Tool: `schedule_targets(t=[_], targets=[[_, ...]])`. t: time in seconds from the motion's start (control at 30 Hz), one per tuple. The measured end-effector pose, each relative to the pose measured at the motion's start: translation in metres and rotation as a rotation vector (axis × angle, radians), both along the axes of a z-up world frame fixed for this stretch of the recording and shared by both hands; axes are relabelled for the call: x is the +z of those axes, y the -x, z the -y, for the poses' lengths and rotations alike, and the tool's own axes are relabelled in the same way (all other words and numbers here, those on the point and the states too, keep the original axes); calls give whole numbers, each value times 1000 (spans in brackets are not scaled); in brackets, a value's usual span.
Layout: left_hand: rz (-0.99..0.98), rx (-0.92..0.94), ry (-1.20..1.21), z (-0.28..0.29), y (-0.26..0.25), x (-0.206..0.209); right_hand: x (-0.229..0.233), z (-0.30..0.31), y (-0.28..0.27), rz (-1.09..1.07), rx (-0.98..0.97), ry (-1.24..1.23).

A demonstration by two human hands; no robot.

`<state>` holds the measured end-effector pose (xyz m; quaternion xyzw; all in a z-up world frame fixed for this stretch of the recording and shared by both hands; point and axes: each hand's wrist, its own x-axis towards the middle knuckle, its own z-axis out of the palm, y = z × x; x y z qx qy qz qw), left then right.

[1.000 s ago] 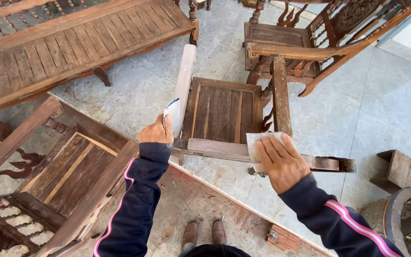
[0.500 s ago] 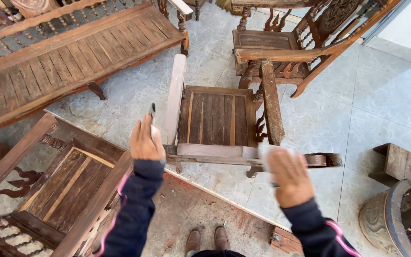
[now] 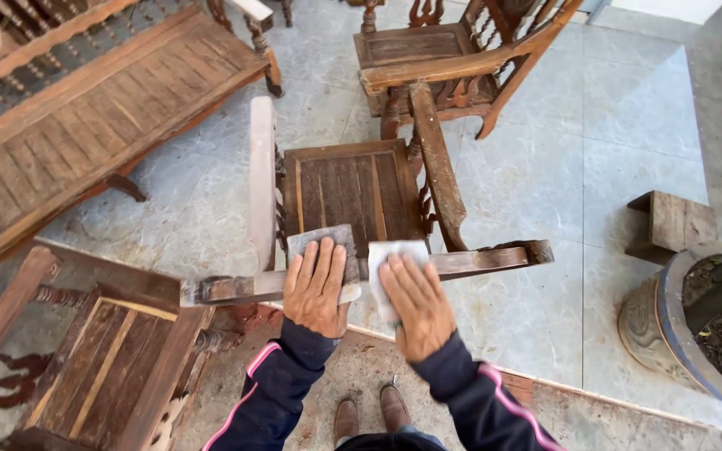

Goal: Manually sanding a wooden chair using sandpaper to prepare it for finishing.

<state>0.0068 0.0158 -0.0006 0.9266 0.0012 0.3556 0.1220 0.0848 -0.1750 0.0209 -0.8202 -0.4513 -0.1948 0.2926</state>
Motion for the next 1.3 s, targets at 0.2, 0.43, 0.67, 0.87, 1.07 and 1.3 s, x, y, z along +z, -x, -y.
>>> schedule_targets(t=[0.2,0.43,0.67,0.87,1.07,1.3], targets=[[8,30,-18,2,1,-2,22,-15,-8,-92,51,-43],[32,56,-37,-1,-2,-3,-35,37,-28,179,-71,32],[-6,86,-52,0,-1,-3,-41,7,-22,31,-236,0],[61,35,-26,-2,2,3,-41,3,-8,22,-95,-72],[72,70,-29,6,0,-1,-41,26,-8,93,-369,61],[12,69,-47,-3,3,-3,-48,21,-4,33,-153,-131]])
